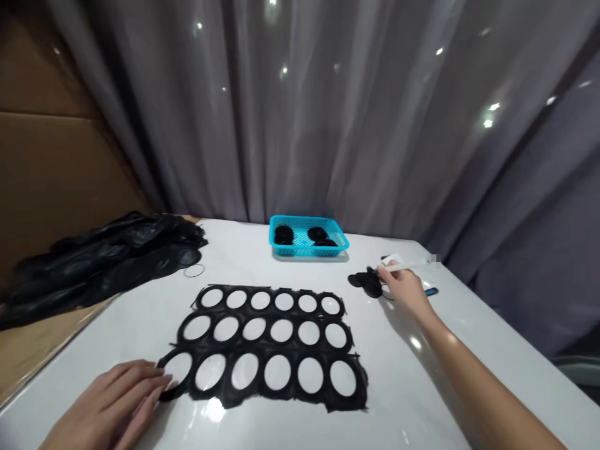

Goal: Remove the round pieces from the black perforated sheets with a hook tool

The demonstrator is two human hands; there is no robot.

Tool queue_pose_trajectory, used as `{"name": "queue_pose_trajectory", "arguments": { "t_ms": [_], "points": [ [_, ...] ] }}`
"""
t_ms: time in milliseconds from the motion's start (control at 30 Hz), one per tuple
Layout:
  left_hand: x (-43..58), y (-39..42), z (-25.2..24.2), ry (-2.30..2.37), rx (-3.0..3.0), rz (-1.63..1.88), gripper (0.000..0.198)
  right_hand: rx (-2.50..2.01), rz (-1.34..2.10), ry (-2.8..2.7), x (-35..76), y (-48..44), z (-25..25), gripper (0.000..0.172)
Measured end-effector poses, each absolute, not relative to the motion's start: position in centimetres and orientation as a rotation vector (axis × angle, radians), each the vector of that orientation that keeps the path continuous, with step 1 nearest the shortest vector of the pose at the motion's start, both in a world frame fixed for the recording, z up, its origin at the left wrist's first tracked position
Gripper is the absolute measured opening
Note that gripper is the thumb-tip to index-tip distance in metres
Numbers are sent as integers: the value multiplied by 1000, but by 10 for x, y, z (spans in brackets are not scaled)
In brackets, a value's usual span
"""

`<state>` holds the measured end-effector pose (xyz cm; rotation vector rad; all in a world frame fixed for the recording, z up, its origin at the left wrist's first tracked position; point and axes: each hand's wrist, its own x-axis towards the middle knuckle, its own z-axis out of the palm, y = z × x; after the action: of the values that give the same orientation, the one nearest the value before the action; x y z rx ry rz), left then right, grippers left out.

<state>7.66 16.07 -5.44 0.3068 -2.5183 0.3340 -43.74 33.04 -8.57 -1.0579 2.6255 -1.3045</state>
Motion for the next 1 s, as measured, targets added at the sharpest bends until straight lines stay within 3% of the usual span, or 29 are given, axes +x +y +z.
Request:
{"name": "queue_pose_trajectory", "arguments": {
  "t_ms": [200, 400, 733, 1000],
  "points": [
    [-51, 149, -38, -2700, 80, 38, 30, -1114, -1431, 2636, -448, 346, -100, 34],
    [-158, 162, -58, -2919, -151, -111, 40, -971, -1691, 1818, -387, 313, -94, 35],
    [-169, 166, -99, -2901, -183, 77, 53, -1041, -1526, 1551, -372, 310, -109, 18],
    [-169, 170, -112, -2849, -271, 46, 44, -1235, -1385, 1757, -369, 310, -104, 13]
  ]
}}
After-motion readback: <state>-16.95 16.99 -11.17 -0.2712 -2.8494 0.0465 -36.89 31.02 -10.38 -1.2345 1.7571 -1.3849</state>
